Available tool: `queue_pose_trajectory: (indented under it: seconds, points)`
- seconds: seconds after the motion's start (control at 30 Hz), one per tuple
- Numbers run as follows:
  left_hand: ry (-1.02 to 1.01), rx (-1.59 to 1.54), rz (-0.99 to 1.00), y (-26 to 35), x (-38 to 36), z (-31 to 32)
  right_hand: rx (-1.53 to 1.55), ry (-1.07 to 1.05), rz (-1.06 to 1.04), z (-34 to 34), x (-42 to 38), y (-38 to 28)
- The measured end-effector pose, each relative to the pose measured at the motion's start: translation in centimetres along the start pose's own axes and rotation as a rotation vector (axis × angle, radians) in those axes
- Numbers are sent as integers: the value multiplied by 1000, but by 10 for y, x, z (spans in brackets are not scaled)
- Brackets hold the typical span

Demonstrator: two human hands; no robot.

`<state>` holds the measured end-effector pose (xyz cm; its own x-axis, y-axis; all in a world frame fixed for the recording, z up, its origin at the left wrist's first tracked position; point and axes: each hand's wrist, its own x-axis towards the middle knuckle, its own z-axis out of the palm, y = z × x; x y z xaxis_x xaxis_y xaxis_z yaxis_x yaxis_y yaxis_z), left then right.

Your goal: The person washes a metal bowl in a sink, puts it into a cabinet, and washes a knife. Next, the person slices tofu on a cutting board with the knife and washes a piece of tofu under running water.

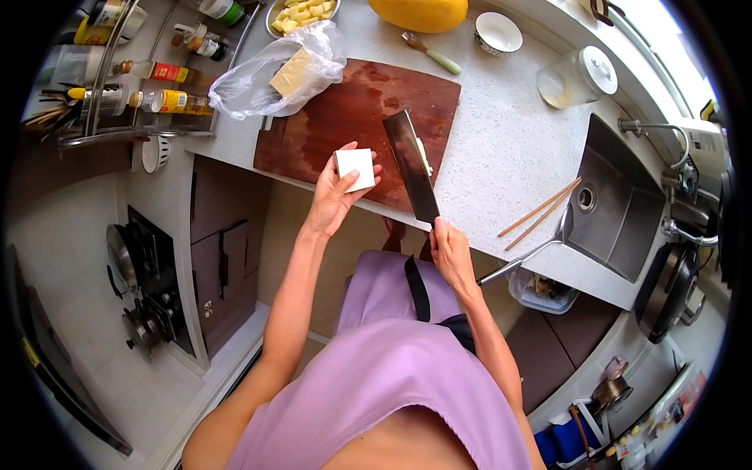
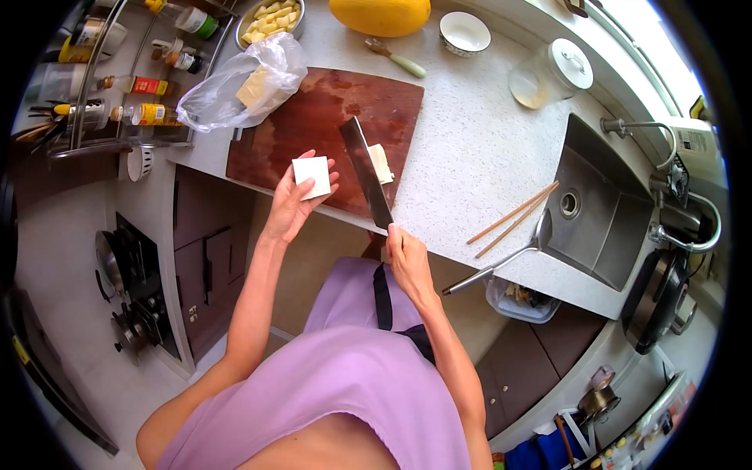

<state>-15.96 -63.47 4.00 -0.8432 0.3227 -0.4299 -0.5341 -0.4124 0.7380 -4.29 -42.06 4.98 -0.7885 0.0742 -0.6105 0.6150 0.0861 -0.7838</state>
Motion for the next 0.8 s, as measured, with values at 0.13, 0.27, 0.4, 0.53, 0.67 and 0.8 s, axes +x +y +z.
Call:
queue_pose_trajectory:
  seconds: [0.13, 0.27, 0.4, 0.53, 0.67, 0.8]
  points:
    - [19, 72, 44, -1, -4, 7, 0, -10, 20, 0, -2, -2]
    - [232, 130, 40, -18, -5, 6, 3, -10, 7, 3, -3, -2]
    - [410, 71, 41, -46, -1, -4, -88, 9, -101, 14, 1, 1]
    - [506, 175, 118, -65, 1, 13, -267, -2, -87, 22, -2, -15]
    - [507, 245, 205, -67, -3, 32, -323, 5, -133, 26, -1, -16]
    - [501, 430, 328, -75, -6, 27, -309, -12, -48, 20, 4, -11]
